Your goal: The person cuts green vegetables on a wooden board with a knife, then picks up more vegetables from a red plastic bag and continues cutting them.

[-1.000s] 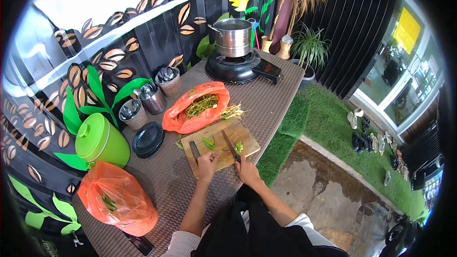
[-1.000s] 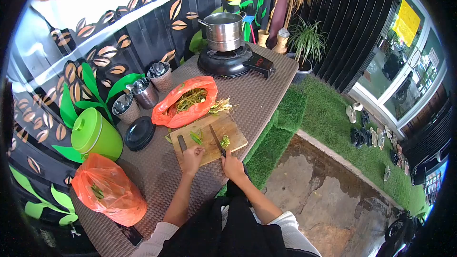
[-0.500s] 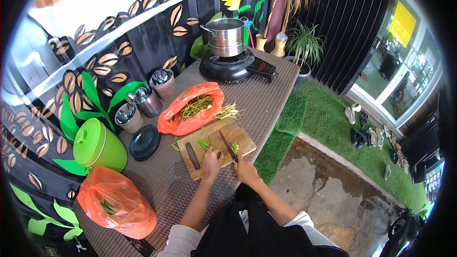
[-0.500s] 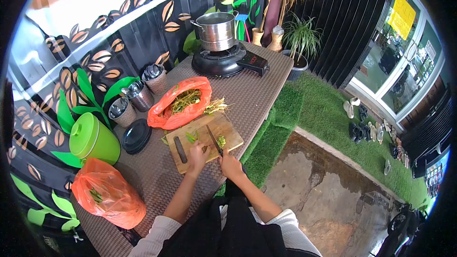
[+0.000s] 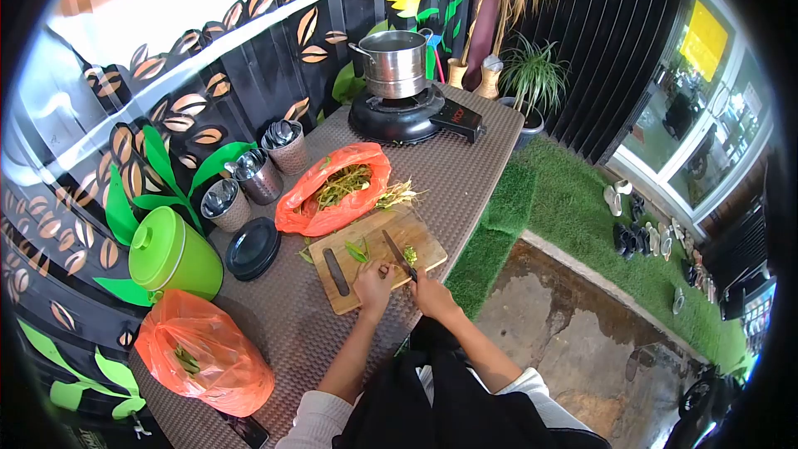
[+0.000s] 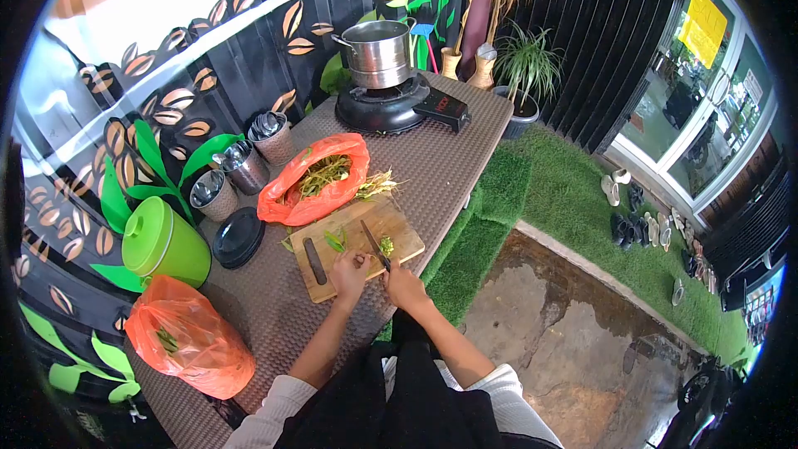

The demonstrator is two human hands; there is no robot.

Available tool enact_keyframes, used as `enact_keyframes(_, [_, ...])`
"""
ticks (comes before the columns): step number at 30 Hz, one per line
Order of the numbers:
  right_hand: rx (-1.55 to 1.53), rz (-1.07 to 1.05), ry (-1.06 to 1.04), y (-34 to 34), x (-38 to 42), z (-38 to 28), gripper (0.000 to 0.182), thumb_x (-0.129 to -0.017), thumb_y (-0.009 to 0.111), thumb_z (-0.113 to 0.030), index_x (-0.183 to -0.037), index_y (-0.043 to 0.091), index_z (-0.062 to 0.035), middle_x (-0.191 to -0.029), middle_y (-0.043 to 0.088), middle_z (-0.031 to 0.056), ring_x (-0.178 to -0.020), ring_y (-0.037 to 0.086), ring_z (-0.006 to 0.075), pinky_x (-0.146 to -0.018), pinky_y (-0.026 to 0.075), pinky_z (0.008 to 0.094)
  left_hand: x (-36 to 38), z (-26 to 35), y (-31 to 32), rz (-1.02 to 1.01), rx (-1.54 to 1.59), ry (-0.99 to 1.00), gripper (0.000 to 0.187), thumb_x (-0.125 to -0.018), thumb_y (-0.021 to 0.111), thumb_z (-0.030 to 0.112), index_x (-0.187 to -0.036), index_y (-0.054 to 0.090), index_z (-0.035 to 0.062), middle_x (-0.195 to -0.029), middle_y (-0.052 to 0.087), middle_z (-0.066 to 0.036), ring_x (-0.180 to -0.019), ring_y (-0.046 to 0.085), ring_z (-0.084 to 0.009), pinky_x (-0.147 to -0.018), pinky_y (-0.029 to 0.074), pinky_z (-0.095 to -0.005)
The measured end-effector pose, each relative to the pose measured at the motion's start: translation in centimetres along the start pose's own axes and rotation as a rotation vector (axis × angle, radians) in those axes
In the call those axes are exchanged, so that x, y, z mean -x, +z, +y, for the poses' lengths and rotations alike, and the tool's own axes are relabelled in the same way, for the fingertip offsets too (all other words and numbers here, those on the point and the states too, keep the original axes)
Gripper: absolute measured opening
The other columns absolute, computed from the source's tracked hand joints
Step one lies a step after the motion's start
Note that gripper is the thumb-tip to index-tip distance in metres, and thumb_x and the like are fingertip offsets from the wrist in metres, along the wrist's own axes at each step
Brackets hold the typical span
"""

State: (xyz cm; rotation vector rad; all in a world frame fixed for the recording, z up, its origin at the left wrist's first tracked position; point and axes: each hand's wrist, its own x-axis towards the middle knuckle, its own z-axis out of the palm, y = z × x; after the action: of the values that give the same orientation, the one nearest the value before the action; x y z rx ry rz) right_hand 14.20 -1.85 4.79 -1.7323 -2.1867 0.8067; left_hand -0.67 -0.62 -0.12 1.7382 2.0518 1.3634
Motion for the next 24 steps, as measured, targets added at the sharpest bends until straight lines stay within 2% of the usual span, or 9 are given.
enact_keyframes(7, [0.046, 0.030, 0.046, 2.2, 0.8, -1.0, 0.032, -0.092, 0.046, -0.026, -0.107, 0.039, 0.0016, -0.074, 0.062, 0.0283, -0.072, 0.063, 0.0446, -0.064, 0.051, 0.0528, 0.4, 0.3, 0.2, 0.020, -0.003, -0.054, 0.011, -0.074, 0.070, 0.018, -0.072, 0.063, 0.0089, -0.069, 0.061, -0.003, -0.074, 0.058, -0.0240, -0.064, 0.046, -0.0355])
enact_keyframes(10, [0.093, 0.061, 0.105, 3.1, 0.3, -1.5, 0.030, -0.093, 0.046, -0.026, -0.105, 0.039, 0.0001, -0.070, 0.064, 0.0230, -0.068, 0.064, 0.0416, -0.062, 0.052, 0.0505, 0.4, 0.1, 0.1, 0.029, 0.010, -0.014, 0.011, -0.075, 0.070, 0.018, -0.073, 0.064, 0.0096, -0.070, 0.060, -0.002, -0.074, 0.057, -0.0238, -0.064, 0.046, -0.0354])
enact_keyframes(12, [0.087, 0.051, 0.076, 3.2, -1.2, -1.3, 0.030, -0.093, 0.045, -0.026, -0.105, 0.039, 0.0004, -0.072, 0.063, 0.0242, -0.070, 0.064, 0.0420, -0.063, 0.052, 0.0508, 0.6, 0.1, 0.0, 0.001, -0.038, 0.006, 0.009, -0.076, 0.069, 0.018, -0.080, 0.069, 0.0098, -0.073, 0.061, -0.002, -0.077, 0.058, -0.0223, -0.065, 0.047, -0.0347])
enact_keyframes(19, [-0.003, -0.030, 0.012, 0.9, -2.6, -0.9, 0.028, -0.093, 0.044, -0.025, -0.103, 0.040, 0.0015, -0.083, 0.061, 0.0311, -0.081, 0.063, 0.0441, -0.069, 0.050, 0.0529, 0.5, 0.2, -0.1, 0.006, -0.037, 0.012, 0.010, -0.077, 0.069, 0.019, -0.081, 0.069, 0.0100, -0.073, 0.060, -0.002, -0.077, 0.058, -0.0223, -0.065, 0.047, -0.0348])
enact_keyframes(22, [0.079, -0.019, 0.041, 1.6, -0.9, -1.6, 0.028, -0.093, 0.043, -0.024, -0.104, 0.039, 0.0008, -0.082, 0.062, 0.0299, -0.079, 0.063, 0.0442, -0.068, 0.050, 0.0536, 0.5, 0.2, -0.2, -0.012, -0.056, -0.001, 0.011, -0.077, 0.069, 0.020, -0.081, 0.070, 0.0100, -0.073, 0.060, -0.002, -0.077, 0.058, -0.0226, -0.065, 0.047, -0.0350])
enact_keyframes(24, [0.078, -0.010, 0.057, 2.6, -1.1, -1.7, 0.028, -0.093, 0.043, -0.024, -0.105, 0.039, 0.0007, -0.081, 0.062, 0.0293, -0.077, 0.063, 0.0444, -0.068, 0.050, 0.0539, 0.6, 0.4, -0.3, 0.032, -0.039, -0.004, 0.008, -0.075, 0.069, 0.020, -0.077, 0.067, 0.0116, -0.073, 0.060, -0.002, -0.076, 0.056, -0.0228, -0.065, 0.046, -0.0351])
